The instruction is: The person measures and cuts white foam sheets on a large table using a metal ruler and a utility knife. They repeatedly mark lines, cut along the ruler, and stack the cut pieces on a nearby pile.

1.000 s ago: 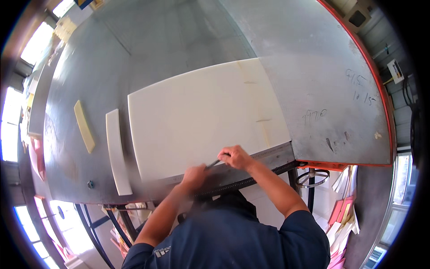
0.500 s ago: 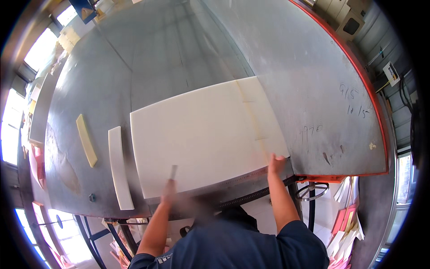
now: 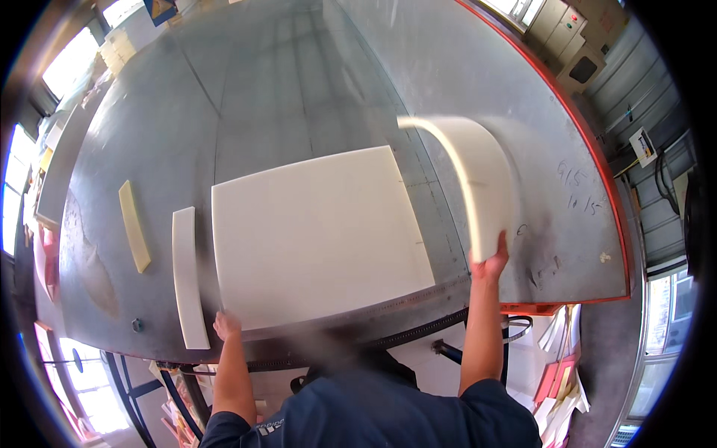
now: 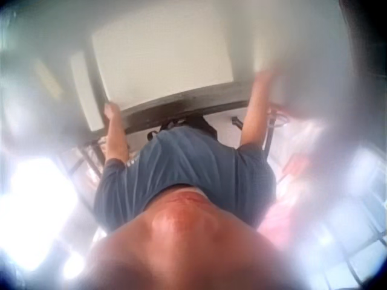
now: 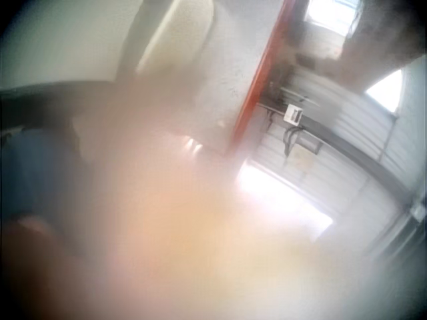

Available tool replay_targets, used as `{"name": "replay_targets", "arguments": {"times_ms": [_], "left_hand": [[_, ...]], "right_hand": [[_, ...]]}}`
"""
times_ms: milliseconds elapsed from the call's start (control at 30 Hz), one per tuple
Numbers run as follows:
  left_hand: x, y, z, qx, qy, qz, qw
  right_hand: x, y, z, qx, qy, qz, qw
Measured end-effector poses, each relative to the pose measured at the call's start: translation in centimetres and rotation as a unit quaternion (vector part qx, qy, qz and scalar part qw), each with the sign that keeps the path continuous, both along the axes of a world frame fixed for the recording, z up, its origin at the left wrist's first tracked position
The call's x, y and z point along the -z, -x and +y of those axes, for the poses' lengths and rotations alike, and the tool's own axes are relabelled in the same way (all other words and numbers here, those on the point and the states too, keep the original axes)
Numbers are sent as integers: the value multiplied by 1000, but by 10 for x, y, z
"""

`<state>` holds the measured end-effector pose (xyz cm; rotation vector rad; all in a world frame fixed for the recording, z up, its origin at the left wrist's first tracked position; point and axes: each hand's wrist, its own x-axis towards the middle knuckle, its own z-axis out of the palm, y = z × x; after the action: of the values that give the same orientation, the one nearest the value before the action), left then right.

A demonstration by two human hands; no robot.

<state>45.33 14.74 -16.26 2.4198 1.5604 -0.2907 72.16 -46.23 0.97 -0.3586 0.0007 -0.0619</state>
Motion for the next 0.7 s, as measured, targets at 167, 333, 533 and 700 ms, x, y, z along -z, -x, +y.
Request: {"name": "replay_targets", "arguments": {"times_ms": [167, 333, 533, 700], "left_hand": [[25, 7, 18, -11, -20, -99, 995], [44, 9, 39, -34, 16, -135, 990], [27, 3, 30, -67, 44, -156, 984], [14, -36, 23, -3, 45, -182, 982]], "right_hand": [[64, 43, 43, 6, 117, 211, 971], [155, 72, 63, -11, 252, 381, 890], [182, 72, 66, 4, 405, 522, 751], [215, 76, -1, 68, 867, 380, 314]]}}
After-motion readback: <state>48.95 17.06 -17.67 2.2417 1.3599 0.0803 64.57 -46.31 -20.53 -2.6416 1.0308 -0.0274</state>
